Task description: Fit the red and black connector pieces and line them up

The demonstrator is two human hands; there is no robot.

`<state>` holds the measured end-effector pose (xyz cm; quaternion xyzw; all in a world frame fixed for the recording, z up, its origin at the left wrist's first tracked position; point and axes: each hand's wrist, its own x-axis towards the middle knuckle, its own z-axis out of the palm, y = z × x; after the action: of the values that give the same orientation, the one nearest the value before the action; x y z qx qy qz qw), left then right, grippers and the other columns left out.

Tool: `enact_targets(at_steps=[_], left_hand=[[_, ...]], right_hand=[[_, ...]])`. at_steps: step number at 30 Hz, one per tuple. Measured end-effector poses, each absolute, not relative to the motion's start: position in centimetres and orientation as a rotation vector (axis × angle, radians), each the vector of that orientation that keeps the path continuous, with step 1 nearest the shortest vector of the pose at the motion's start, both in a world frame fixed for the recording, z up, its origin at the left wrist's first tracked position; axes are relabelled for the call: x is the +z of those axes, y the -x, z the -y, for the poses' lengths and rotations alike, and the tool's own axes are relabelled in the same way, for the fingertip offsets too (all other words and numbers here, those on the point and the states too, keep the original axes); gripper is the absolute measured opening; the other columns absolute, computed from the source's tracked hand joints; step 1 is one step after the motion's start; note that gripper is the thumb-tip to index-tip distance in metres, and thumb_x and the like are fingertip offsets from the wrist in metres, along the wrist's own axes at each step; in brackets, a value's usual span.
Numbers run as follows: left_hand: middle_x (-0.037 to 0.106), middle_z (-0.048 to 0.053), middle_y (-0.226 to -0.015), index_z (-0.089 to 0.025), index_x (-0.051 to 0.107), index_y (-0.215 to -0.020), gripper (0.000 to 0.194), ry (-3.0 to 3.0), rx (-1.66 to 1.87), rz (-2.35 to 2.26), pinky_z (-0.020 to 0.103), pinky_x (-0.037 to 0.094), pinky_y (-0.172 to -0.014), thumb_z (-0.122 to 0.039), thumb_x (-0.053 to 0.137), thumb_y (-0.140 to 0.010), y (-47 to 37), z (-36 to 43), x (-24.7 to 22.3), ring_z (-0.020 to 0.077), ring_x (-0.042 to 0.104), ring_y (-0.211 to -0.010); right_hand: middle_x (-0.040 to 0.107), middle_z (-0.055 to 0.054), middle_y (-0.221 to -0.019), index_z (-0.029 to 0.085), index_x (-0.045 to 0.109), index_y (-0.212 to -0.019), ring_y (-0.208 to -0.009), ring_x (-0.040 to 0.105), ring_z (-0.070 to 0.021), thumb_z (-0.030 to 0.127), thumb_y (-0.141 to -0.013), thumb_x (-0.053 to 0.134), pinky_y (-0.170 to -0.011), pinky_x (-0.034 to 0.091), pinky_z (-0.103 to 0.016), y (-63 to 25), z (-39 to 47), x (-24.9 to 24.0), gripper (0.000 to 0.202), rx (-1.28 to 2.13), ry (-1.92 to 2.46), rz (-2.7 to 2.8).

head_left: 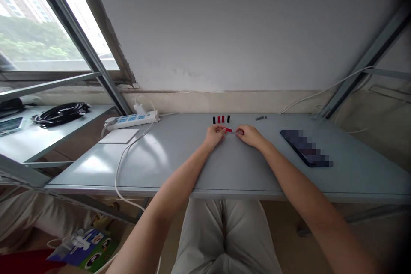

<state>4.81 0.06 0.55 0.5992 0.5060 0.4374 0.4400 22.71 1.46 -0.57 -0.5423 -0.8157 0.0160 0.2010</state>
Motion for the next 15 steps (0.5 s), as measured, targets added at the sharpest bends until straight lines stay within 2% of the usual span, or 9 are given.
enact_targets(at_steps=[5,11,15], left_hand=[[0.061,0.004,-0.071,-0.012,0.059,-0.082,0.013,-1.579,1.057,-1.365,0.020,0.039,-0.050,-0.018,0.053,-0.072,-4.7,-0.3,0.0,0.0048,0.046,-0.047],[0.059,0.002,-0.064,-0.013,0.062,-0.082,0.019,-1.713,0.945,-1.251,0.021,0.040,-0.051,-0.027,0.059,-0.069,-4.7,-0.3,-0.5,0.0064,0.048,-0.049],[0.060,0.002,-0.063,-0.013,0.061,-0.081,0.022,-1.753,0.917,-1.180,0.021,0.040,-0.051,-0.031,0.058,-0.070,-4.8,-0.1,-0.3,0.0067,0.048,-0.049]], right_hand=[[0.062,-0.005,-0.073,0.016,0.063,-0.085,-0.066,0.055,-0.0151,0.022,-0.072,0.054,-0.062,0.040,-0.027,-23.4,-1.7,-0.6,0.017,0.122,1.601,2.183],[0.061,-0.001,-0.070,0.017,0.062,-0.085,-0.063,0.054,-0.0115,0.032,-0.072,0.054,-0.058,0.040,-0.024,-22.0,-1.2,-0.4,0.022,0.659,1.333,2.131],[0.059,0.000,-0.063,0.017,0.061,-0.075,-0.057,0.051,-0.0113,0.035,-0.070,0.054,-0.052,0.037,-0.022,-21.2,-0.5,0.2,0.020,0.671,1.325,2.212]])
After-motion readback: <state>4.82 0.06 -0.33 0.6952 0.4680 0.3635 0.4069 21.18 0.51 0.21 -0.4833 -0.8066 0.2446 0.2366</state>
